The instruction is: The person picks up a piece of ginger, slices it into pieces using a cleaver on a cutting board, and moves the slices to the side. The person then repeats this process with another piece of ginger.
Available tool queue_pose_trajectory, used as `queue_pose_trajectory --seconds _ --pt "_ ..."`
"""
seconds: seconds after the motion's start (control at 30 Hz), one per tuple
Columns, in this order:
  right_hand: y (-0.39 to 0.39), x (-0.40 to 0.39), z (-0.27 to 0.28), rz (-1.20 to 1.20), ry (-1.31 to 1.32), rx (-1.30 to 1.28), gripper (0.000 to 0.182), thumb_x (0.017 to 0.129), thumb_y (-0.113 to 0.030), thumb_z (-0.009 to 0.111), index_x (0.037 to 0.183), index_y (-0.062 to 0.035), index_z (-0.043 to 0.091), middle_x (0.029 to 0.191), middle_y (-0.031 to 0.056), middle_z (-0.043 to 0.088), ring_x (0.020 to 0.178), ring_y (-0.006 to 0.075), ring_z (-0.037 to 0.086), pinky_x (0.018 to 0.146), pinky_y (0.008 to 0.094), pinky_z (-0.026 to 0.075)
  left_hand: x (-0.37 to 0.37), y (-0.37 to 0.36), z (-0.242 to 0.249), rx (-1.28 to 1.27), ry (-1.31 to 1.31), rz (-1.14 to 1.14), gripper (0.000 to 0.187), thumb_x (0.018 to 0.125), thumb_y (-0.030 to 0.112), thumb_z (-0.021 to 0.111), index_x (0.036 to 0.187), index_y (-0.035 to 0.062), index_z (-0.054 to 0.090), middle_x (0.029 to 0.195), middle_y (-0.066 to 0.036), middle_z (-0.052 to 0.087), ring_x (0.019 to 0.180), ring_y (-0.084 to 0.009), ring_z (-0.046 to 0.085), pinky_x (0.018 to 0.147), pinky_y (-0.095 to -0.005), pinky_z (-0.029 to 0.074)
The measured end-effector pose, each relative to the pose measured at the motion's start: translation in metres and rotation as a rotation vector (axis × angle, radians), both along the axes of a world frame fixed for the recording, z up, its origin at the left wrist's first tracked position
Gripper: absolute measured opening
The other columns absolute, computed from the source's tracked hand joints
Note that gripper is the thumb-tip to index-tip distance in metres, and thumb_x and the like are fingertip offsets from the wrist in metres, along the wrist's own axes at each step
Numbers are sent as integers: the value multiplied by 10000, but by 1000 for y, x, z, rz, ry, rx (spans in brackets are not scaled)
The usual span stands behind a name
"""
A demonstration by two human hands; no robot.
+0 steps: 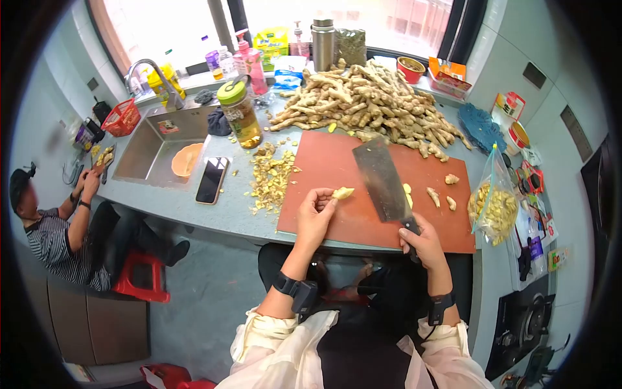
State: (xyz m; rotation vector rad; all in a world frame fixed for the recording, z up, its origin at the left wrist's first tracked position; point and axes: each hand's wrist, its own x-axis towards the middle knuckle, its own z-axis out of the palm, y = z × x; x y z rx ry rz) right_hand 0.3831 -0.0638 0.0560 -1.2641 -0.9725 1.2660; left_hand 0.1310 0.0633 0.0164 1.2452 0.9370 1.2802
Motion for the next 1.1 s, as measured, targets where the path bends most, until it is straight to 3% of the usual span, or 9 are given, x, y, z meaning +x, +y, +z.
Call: queue_pose_trajectory --seconds 0.1,0.2,0.37,0.7,0.8,0.87,0.9,0.97,1.1 --pt "-7 6 18 39 -89 -62 385 981 -114 675 1334 9 582 823 7 603 670 65 571 582 223 481 6 -3 4 -32 38 -62 190 964 50 701 1140 -16 676 991 -39 706 867 -80 644 792 -245 537" --pt "-14 15 25 69 -179 -83 412 983 -120 669 1363 6 572 834 5 599 683 69 570 575 229 478 15 -7 12 27 301 -94 163 944 75 717 1084 -9 703 969 -81 714 854 -127 674 773 -281 542" --pt "-21 18 35 14 -311 -114 415 979 -119 666 1373 -17 580 832 -6 592 697 69 576 574 230 484 28 -12 5 436 545 -3 159 901 105 732 1031 19 706 953 -135 684 838 -313 664 789 -405 543" --pt "-12 -3 68 70 -537 -118 430 970 -149 673 1385 -82 581 788 1 609 704 83 604 581 276 490 25 -21 10 453 596 53 124 871 87 749 972 28 709 917 -126 676 849 -320 654 764 -399 512" --pt "-7 -6 73 87 -621 -126 408 961 -171 682 1352 -102 591 779 56 634 702 162 642 622 329 501 26 -20 4 478 638 54 129 857 89 754 960 27 706 906 -128 678 854 -334 650 763 -415 511" --pt "-2 -7 78 140 -835 -4 394 949 -194 688 1321 -106 594 843 139 679 775 309 688 698 401 512 26 -18 3 527 590 59 133 847 93 759 948 26 704 907 -125 686 860 -344 647 764 -424 510" --pt "-1 -7 79 138 -839 -4 394 949 -194 688 1321 -106 594 843 139 679 775 309 688 698 401 512 26 -19 5 528 586 59 133 847 93 759 948 26 704 907 -125 686 860 -344 647 764 -424 510" --pt "2 -6 81 157 -896 16 401 941 -210 687 1318 -113 591 922 200 694 889 413 681 765 454 506 26 -21 9 533 595 33 126 842 82 754 944 32 699 935 -112 696 882 -338 653 784 -430 513" --pt "7 -2 81 184 -972 40 394 940 -212 687 1312 -112 601 953 212 708 932 423 682 781 467 510 28 -19 6 559 605 41 123 839 76 752 944 40 697 954 -103 699 903 -334 657 804 -430 515"
